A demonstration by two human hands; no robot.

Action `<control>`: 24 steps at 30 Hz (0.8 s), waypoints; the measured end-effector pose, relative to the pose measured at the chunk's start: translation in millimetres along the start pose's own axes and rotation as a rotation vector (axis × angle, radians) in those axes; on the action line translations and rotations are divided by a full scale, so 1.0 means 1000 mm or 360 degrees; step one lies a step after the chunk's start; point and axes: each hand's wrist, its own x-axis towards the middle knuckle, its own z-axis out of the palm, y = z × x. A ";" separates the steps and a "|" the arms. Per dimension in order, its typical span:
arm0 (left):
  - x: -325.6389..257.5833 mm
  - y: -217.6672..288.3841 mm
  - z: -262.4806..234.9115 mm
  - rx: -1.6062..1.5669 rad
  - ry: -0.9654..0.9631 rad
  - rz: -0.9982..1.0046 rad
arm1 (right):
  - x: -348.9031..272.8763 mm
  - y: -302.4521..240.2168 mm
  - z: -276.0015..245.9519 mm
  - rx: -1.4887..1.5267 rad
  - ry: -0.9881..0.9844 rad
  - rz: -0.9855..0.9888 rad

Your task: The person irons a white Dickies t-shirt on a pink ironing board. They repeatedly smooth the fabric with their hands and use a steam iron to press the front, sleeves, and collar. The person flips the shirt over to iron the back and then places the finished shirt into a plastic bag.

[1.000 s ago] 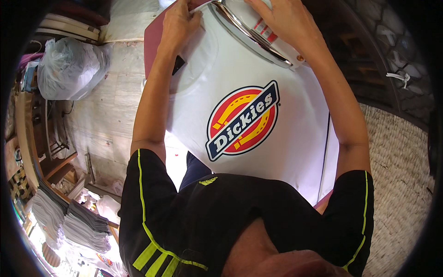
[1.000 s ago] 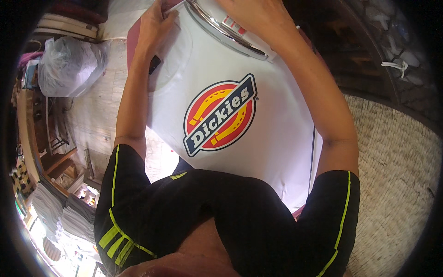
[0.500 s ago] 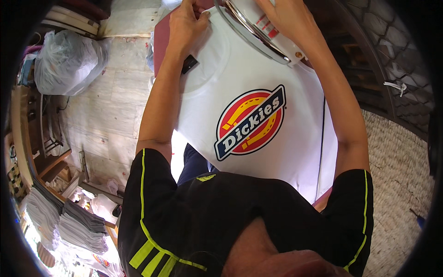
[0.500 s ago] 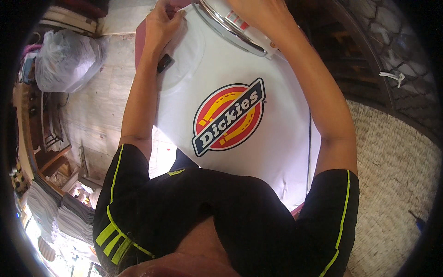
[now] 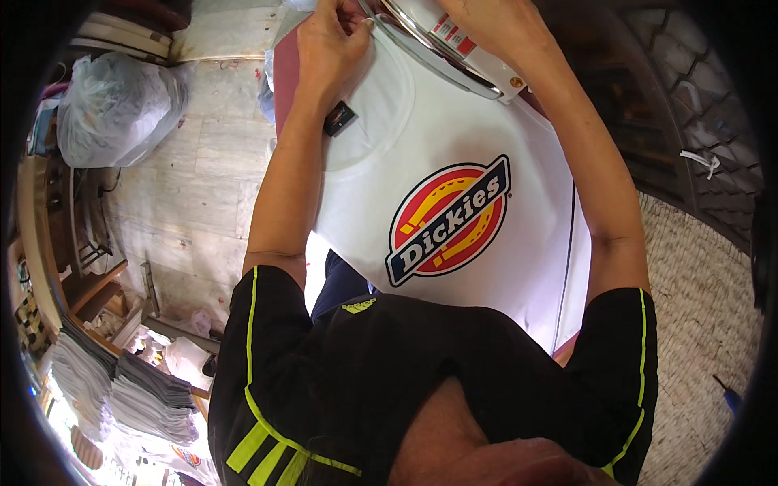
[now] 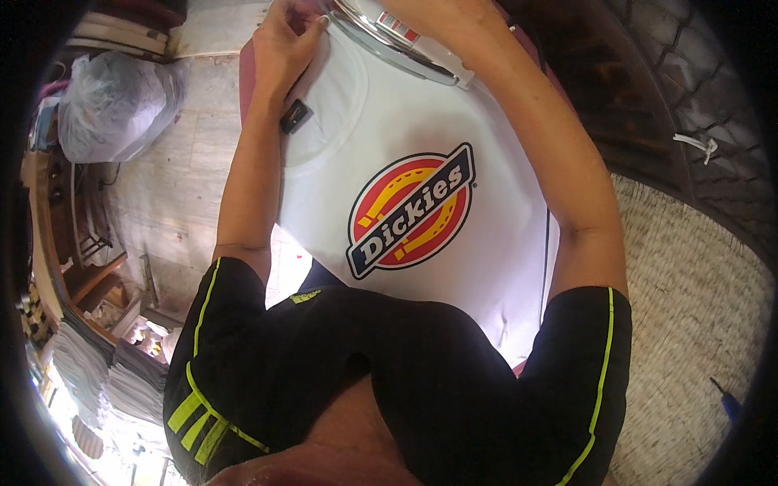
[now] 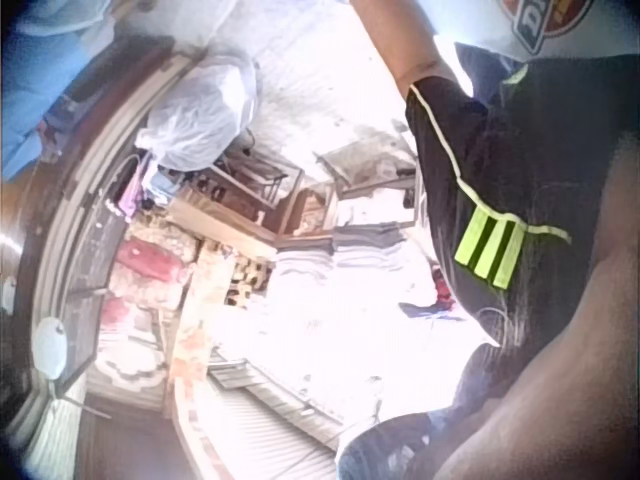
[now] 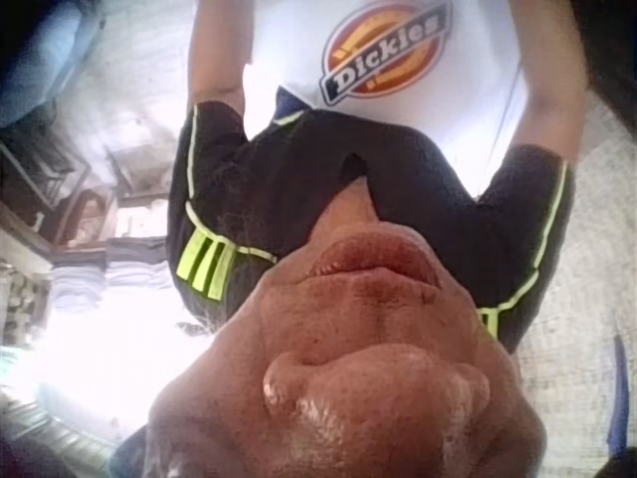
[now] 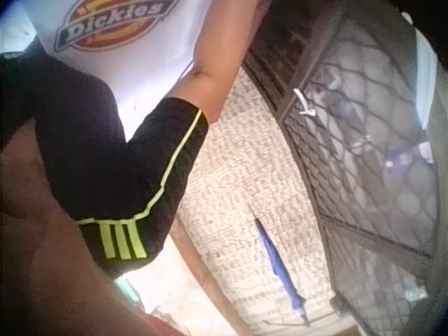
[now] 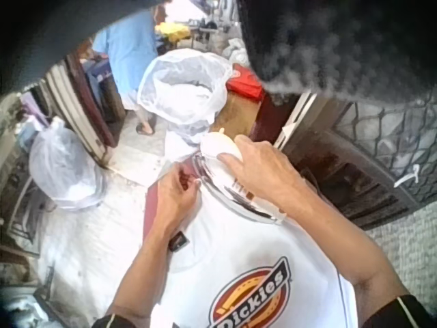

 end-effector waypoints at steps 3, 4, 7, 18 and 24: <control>0.000 0.000 -0.001 -0.0050 0.0029 -0.0040 | -0.010 -0.002 -0.005 0.0009 -0.0020 -0.0008; 0.000 0.000 0.000 -0.0095 0.0023 -0.0056 | -0.017 0.000 -0.010 -0.0020 0.0008 -0.0023; 0.001 0.000 0.001 -0.0114 0.0019 -0.0067 | -0.012 0.004 -0.010 0.0062 -0.0049 0.0037; 0.016 -0.001 0.001 -0.0198 -0.0071 -0.0198 | -0.065 0.065 -0.026 0.0134 -0.0230 -0.0308; 0.001 -0.014 -0.039 -0.0070 -0.0059 -0.0042 | -0.029 0.026 -0.014 0.0198 -0.0092 -0.0493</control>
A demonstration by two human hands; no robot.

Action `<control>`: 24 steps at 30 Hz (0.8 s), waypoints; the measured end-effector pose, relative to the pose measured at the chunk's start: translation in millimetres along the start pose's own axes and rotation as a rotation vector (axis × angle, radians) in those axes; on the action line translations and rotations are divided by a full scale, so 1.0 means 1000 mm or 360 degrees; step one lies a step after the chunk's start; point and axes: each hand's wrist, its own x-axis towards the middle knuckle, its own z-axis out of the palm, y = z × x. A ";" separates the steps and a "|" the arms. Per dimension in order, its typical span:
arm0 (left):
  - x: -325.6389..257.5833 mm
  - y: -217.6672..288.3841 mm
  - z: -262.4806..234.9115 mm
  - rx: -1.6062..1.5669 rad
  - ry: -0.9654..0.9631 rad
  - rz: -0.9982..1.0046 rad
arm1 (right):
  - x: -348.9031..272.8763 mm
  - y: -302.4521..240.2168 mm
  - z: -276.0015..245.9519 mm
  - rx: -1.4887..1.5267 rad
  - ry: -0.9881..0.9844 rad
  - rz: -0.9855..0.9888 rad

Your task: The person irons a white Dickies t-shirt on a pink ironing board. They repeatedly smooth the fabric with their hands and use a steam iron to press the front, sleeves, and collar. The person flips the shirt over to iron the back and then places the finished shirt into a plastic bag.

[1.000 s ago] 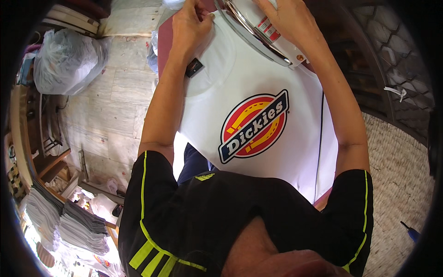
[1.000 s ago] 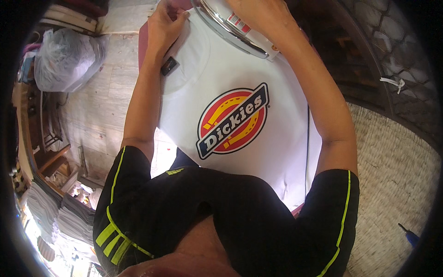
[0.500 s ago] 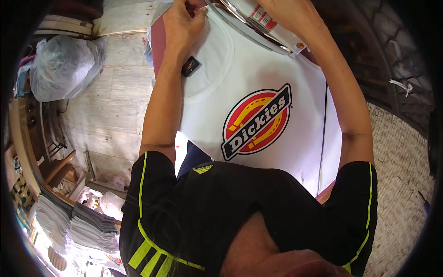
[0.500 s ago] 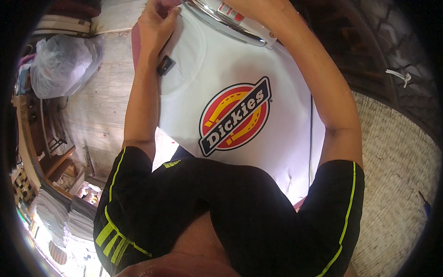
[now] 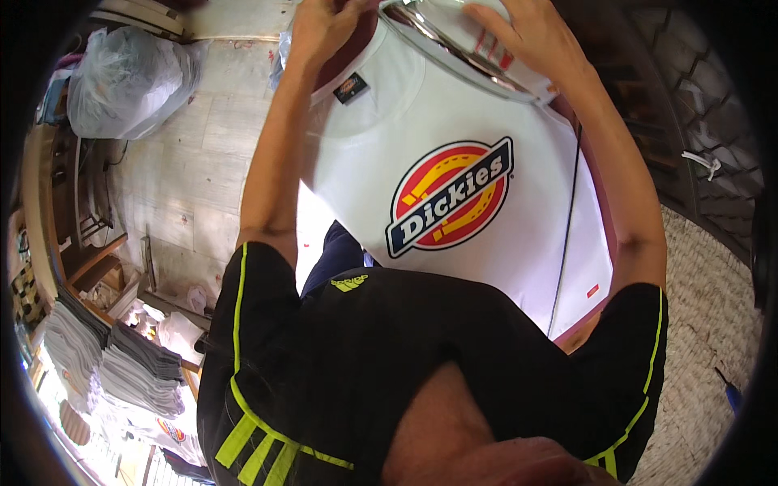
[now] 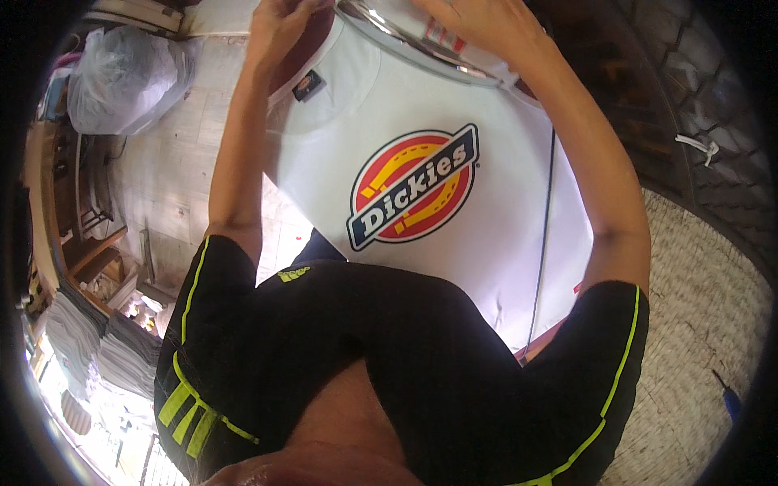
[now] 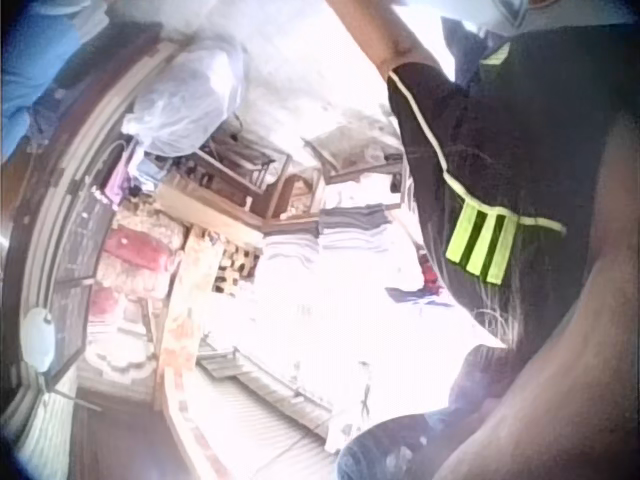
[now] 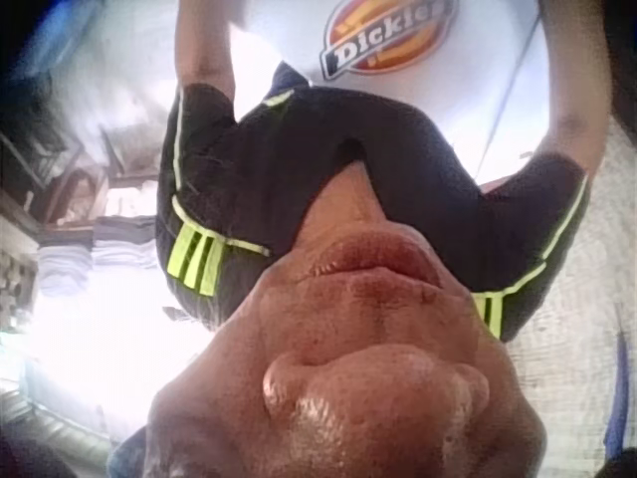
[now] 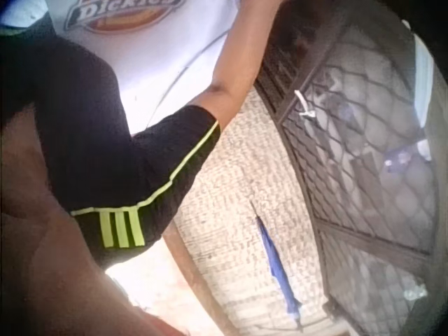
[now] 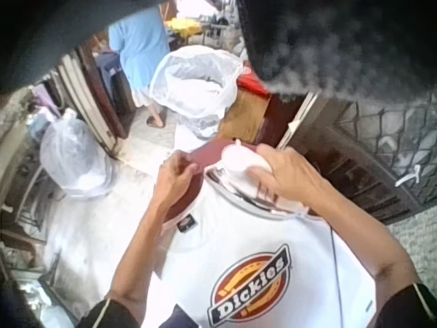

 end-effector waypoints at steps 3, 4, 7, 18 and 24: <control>-0.051 0.010 -0.041 0.0384 -0.0153 0.0143 | 0.008 0.009 0.008 -0.0164 0.0024 -0.0089; -0.073 0.007 -0.053 0.0601 -0.0159 0.0261 | 0.008 0.009 0.006 -0.0170 0.0023 -0.0145; -0.146 0.010 -0.062 0.0814 0.0201 0.0213 | 0.002 0.008 0.000 -0.0115 -0.0108 -0.0182; -0.171 -0.008 -0.048 0.0118 0.0409 -0.0440 | -0.008 -0.003 0.009 -0.0123 -0.0258 -0.0848; -0.150 0.011 -0.052 0.1290 0.0410 0.0233 | -0.013 -0.004 0.003 -0.0196 -0.0305 -0.0496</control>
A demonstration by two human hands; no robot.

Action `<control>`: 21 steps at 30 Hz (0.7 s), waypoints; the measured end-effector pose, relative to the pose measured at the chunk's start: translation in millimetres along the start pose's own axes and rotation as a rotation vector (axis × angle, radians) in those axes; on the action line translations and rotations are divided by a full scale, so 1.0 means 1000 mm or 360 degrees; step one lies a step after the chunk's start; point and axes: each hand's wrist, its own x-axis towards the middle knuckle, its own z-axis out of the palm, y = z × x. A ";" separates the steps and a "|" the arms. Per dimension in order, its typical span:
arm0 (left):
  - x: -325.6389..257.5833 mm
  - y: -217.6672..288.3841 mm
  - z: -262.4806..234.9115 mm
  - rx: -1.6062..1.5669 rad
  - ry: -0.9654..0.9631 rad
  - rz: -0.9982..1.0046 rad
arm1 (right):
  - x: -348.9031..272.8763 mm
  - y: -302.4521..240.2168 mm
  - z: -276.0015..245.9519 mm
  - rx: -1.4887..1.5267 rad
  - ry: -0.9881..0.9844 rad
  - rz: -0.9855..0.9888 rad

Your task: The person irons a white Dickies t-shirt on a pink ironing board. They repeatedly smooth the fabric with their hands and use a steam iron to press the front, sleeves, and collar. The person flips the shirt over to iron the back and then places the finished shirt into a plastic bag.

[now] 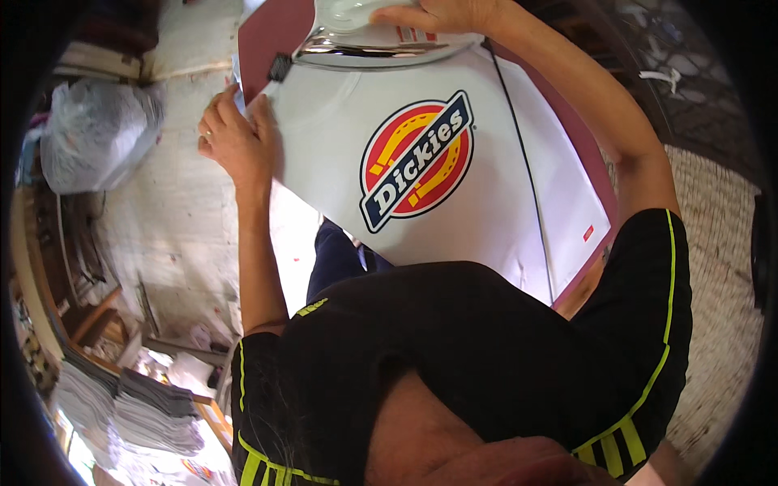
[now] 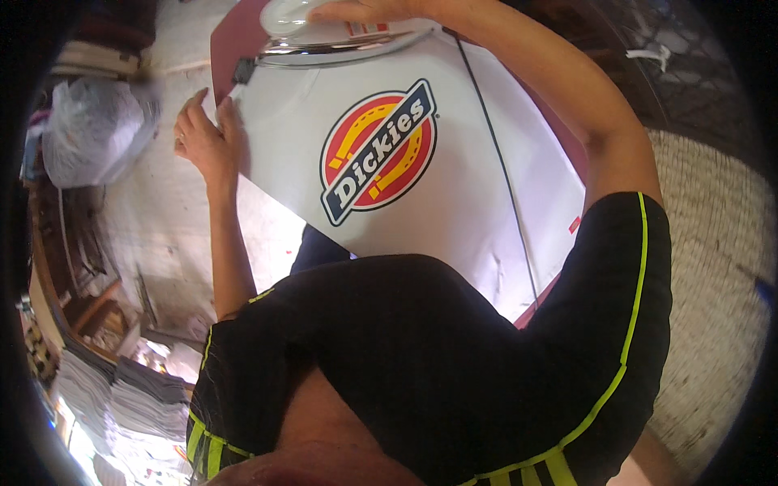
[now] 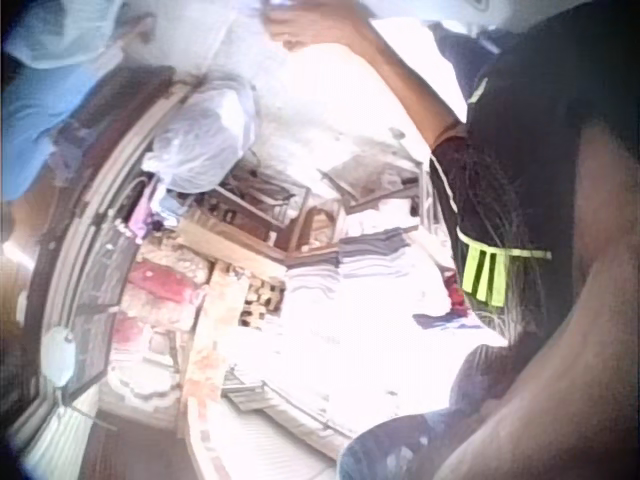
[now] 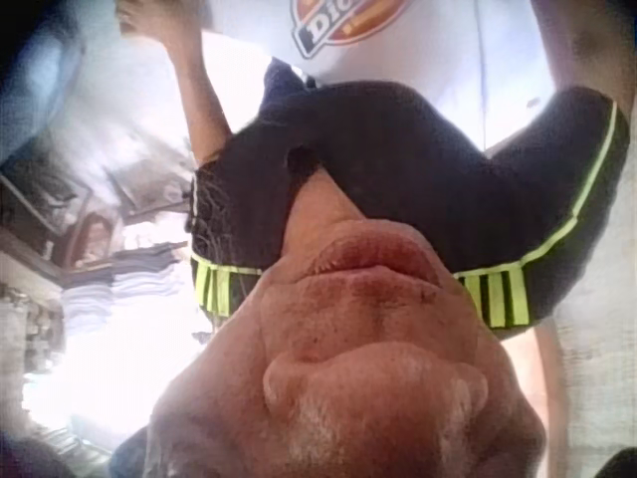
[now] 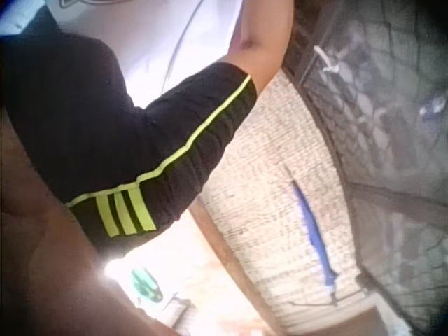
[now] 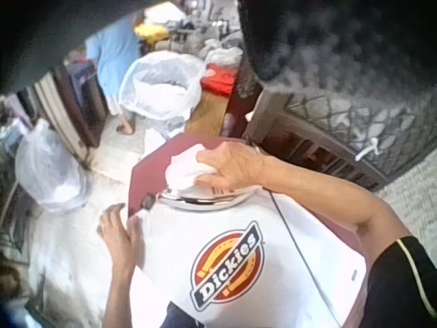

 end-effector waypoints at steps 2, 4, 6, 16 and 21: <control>0.010 0.009 -0.002 -0.0388 -0.0032 0.0183 | -0.025 0.001 -0.017 0.0067 0.0006 0.0287; 0.022 0.039 0.000 -0.0711 -0.0131 0.0359 | -0.082 0.005 -0.037 0.0108 0.0070 0.0581; 0.027 0.080 0.004 -0.0901 -0.0266 0.0529 | -0.151 -0.005 -0.066 0.0063 0.0193 0.0869; -0.076 0.295 0.025 -0.1607 -0.0929 0.1619 | -0.338 -0.172 -0.203 -0.0231 0.0378 0.1971; -0.217 0.321 -0.043 -0.2255 -0.2687 0.2725 | -0.333 -0.195 -0.184 0.0398 0.0647 0.2591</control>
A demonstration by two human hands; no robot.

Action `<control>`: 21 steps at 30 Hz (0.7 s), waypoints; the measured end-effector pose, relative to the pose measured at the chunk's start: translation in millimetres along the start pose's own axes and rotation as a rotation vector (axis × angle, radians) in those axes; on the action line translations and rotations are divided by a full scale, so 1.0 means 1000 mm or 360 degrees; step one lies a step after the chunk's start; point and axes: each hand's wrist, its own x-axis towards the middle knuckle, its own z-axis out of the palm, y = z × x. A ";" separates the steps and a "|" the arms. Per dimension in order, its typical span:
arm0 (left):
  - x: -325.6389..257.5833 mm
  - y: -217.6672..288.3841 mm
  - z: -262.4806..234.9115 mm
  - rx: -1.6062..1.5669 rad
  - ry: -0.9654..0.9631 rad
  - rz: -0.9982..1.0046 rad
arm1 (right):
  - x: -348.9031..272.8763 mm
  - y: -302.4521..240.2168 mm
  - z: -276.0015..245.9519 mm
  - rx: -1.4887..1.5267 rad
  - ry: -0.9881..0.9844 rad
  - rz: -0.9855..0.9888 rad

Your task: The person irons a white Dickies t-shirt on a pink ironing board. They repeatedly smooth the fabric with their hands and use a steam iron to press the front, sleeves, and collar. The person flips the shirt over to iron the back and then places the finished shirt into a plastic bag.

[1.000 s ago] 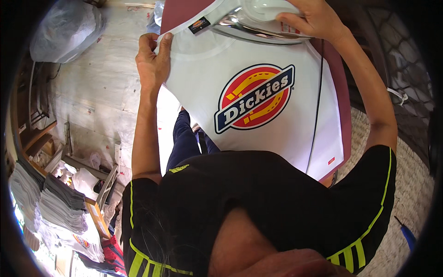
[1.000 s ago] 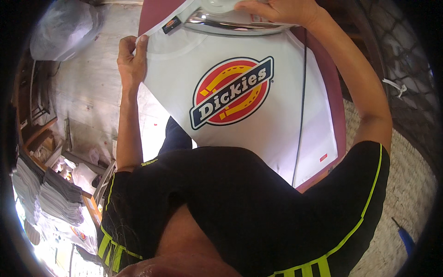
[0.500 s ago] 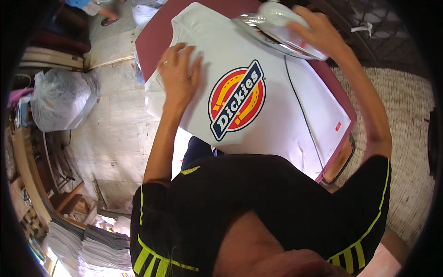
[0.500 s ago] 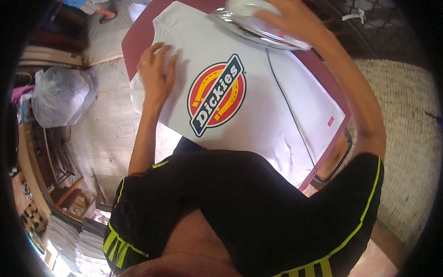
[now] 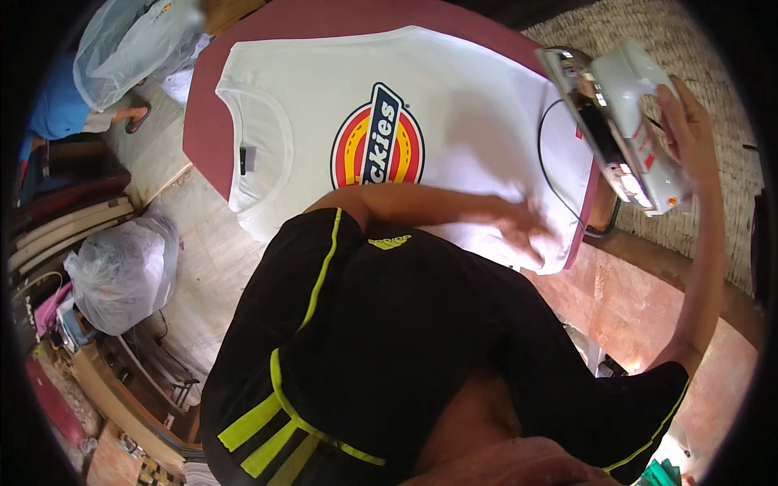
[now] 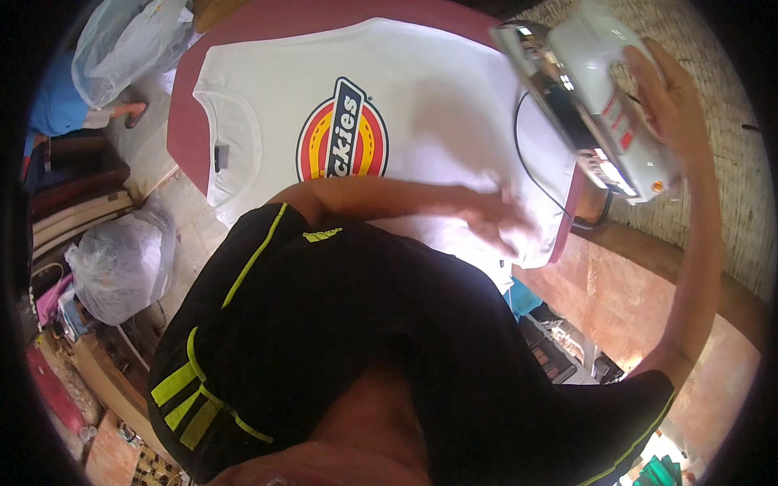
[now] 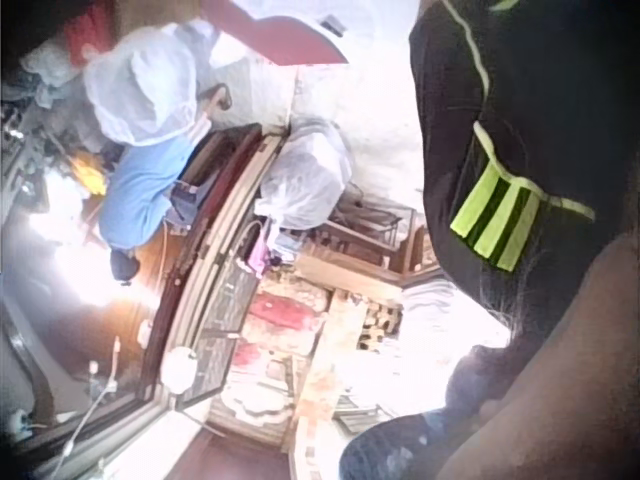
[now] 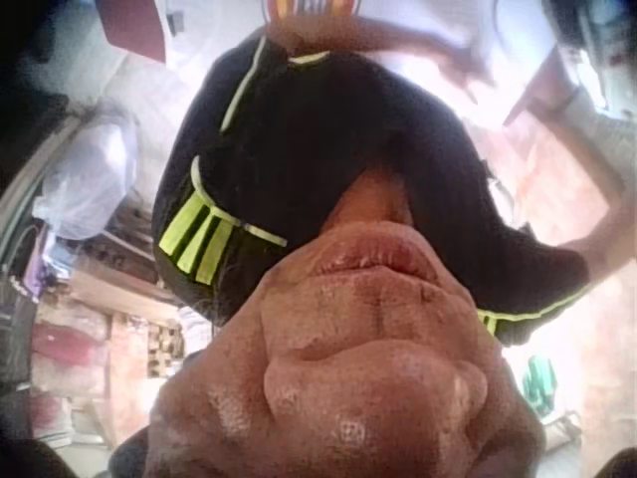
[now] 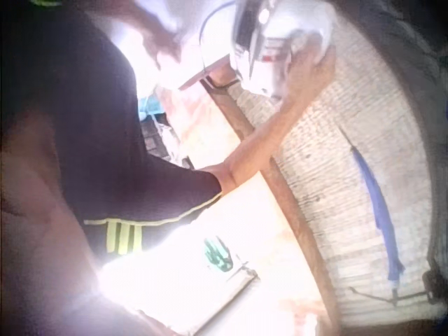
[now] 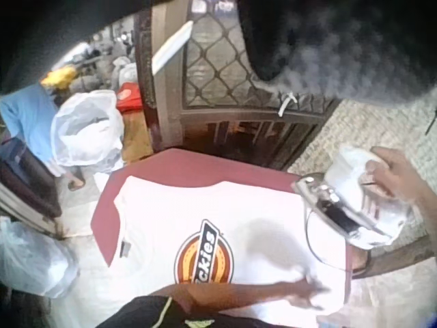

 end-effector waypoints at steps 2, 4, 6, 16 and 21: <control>-0.004 0.026 0.038 -0.1042 -0.0657 0.0107 | -0.005 -0.009 0.045 0.0045 -0.0043 -0.0081; -0.015 0.015 0.066 -0.1220 -0.0811 0.0546 | -0.007 -0.005 0.089 -0.0004 -0.0115 -0.0463; -0.053 0.033 0.017 -0.1072 -0.0751 0.0570 | -0.019 0.006 0.123 -0.0001 -0.0225 -0.0282; -0.216 0.083 -0.047 0.0779 0.1276 -0.0868 | 0.012 -0.019 0.226 -0.0134 0.0074 -0.0618; -0.208 0.086 -0.022 0.1364 0.1421 -0.1358 | 0.050 -0.049 0.233 -0.0195 0.0142 -0.0742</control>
